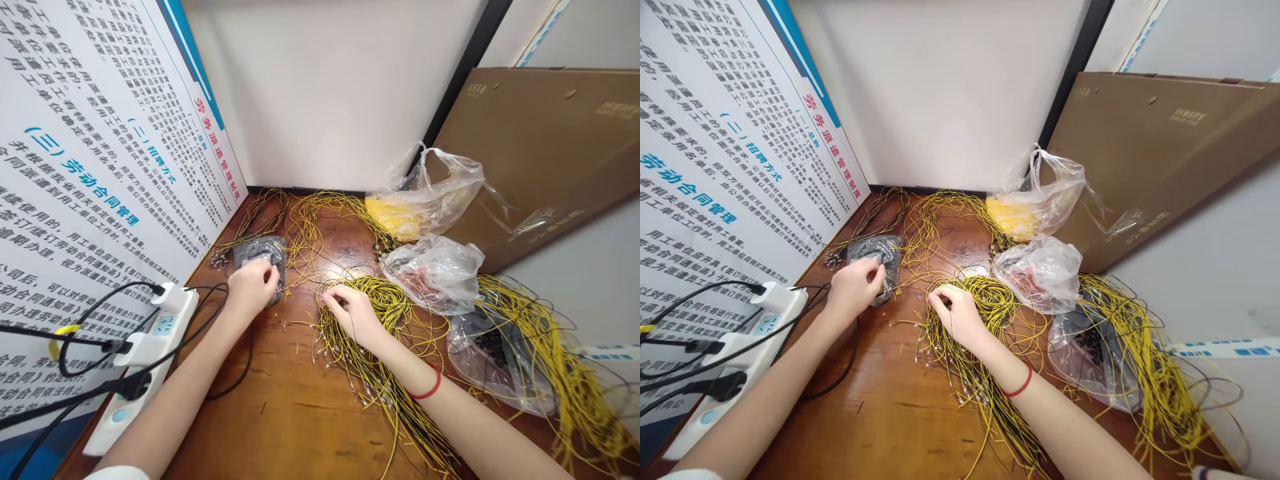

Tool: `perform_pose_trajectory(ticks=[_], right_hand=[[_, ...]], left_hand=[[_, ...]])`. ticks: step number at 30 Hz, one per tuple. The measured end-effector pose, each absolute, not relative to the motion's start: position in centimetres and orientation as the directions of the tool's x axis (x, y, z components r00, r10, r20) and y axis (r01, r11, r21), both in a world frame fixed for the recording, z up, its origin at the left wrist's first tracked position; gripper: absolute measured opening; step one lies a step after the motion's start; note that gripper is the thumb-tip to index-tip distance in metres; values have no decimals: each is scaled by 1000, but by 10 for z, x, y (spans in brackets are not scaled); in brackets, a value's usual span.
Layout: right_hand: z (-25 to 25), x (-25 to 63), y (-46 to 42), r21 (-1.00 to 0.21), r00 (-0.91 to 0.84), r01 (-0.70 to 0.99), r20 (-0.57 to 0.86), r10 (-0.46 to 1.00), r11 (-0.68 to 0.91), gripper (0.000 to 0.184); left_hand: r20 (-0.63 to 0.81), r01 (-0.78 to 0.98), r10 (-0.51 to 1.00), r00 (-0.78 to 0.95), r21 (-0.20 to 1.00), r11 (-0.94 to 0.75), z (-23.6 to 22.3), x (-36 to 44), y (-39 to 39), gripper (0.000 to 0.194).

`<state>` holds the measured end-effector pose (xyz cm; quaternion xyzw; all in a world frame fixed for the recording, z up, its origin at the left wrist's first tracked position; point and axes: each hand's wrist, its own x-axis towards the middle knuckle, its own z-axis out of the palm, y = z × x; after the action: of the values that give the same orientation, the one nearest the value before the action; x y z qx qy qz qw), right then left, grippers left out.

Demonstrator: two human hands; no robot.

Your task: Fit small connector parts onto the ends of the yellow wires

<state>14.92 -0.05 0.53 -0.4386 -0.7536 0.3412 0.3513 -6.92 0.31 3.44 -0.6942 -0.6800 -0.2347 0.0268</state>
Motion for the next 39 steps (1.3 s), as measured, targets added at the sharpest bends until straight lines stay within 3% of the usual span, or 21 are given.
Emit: perform_pose_trajectory(ticks=[3,7,13,23,30,39], right_hand=[[5,150,1,-825,-374,414,231,898,385,23],[6,150,0,-829,-380,406,231,896,386,24],[5,151,0,-830,-375,404,233,897,385,24],[5,151,1,-834,-391,406,212,896,374,23],[5,151,0,-833,-399,395,225,889,387,23],[3,151,0,-833,-397,387,237,887,396,23]], left_hand=[[306,992,952,-22,127,-18,39,-85,9,21],[330,995,943,37,74,-64,34,-89,11,23],[342,1000,940,-6,4,5,28,-84,9,21],[375,995,924,-70,93,38,25,-78,6,29],[330,990,940,-91,129,51,25,-76,6,22],[277,997,957,-83,34,76,38,-79,7,18]])
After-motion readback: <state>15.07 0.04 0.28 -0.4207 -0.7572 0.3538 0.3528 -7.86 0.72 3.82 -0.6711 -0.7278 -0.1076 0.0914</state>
